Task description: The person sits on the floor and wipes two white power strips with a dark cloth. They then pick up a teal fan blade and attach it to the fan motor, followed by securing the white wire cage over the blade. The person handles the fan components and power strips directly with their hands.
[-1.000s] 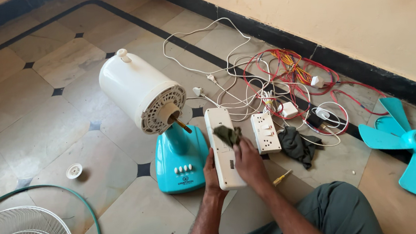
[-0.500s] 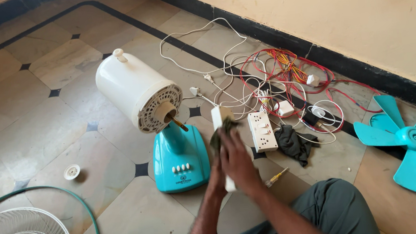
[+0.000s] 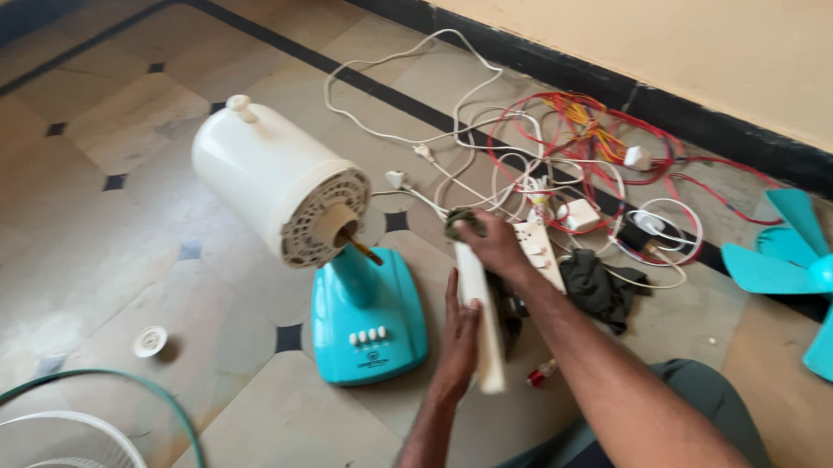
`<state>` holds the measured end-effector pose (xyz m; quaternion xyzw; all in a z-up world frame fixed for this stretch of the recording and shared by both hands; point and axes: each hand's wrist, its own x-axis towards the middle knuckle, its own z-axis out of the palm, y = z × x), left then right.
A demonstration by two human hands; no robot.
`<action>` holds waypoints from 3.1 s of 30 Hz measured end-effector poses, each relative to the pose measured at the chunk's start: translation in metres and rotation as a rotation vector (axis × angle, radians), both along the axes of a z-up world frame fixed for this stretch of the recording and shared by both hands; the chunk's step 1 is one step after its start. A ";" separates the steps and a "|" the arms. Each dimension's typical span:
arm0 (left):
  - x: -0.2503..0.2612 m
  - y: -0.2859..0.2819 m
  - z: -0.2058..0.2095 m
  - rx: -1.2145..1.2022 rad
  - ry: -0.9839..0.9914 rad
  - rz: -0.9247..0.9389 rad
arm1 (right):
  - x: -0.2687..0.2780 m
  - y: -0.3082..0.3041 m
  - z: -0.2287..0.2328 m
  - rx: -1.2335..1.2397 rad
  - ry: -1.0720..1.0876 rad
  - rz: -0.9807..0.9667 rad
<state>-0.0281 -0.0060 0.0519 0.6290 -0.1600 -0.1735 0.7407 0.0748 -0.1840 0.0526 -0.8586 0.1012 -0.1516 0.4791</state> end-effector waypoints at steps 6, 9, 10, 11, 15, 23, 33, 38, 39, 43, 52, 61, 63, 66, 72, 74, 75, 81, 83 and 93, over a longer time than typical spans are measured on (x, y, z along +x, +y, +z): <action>0.006 0.005 -0.015 -0.130 0.398 -0.098 | -0.009 -0.013 -0.033 0.573 -0.105 -0.136; 0.007 0.004 -0.017 -0.064 0.425 -0.069 | -0.016 -0.006 -0.027 0.304 -0.105 -0.177; 0.007 0.004 -0.016 -0.043 0.404 -0.032 | -0.024 -0.001 -0.020 0.232 -0.144 -0.162; 0.008 0.003 -0.013 -0.022 0.382 0.005 | -0.029 0.006 -0.012 0.159 -0.182 -0.146; 0.012 0.004 0.002 0.002 0.306 0.103 | -0.051 0.026 0.013 -0.024 -0.069 -0.024; 0.008 0.004 -0.001 0.245 0.005 0.189 | -0.067 0.018 -0.001 0.013 0.307 -0.028; 0.009 0.005 -0.008 -0.403 0.566 -0.013 | -0.060 0.003 -0.010 -0.092 0.148 -0.221; 0.009 0.004 0.006 -0.414 0.553 -0.067 | -0.056 -0.006 -0.004 0.123 -0.058 -0.397; 0.009 0.004 0.007 -0.397 0.562 -0.074 | -0.055 -0.005 -0.001 0.038 -0.064 -0.370; 0.006 0.000 0.004 -0.354 0.519 -0.117 | -0.048 0.006 0.027 -0.074 0.171 -0.198; 0.009 0.002 -0.001 -0.329 0.441 -0.119 | -0.066 0.061 0.036 -0.385 0.047 0.138; 0.021 0.006 -0.050 -0.527 0.656 -0.082 | -0.108 0.066 0.026 -0.334 -0.110 0.193; 0.024 0.008 -0.055 -0.412 0.555 -0.100 | -0.103 0.048 -0.002 -0.196 -0.057 0.033; 0.027 0.009 -0.050 -0.223 0.682 0.063 | -0.098 0.005 -0.036 -0.095 0.138 -0.314; 0.028 0.010 -0.033 -0.428 0.605 0.003 | -0.102 -0.038 -0.016 -0.398 0.421 -0.286; 0.029 0.008 -0.032 -0.380 0.598 0.035 | -0.104 -0.032 -0.003 -0.486 0.584 -0.229; 0.031 0.006 -0.032 -0.356 0.593 0.051 | -0.106 -0.026 0.000 -0.526 0.643 -0.194; 0.044 -0.011 -0.058 -0.330 0.644 0.141 | -0.109 -0.020 -0.003 -0.557 0.603 -0.160; 0.057 -0.025 -0.077 -0.351 0.626 0.156 | -0.107 -0.028 -0.008 -0.562 0.577 -0.156; 0.145 -0.115 -0.155 -0.486 0.587 0.209 | -0.074 -0.101 -0.012 -0.599 0.520 -0.127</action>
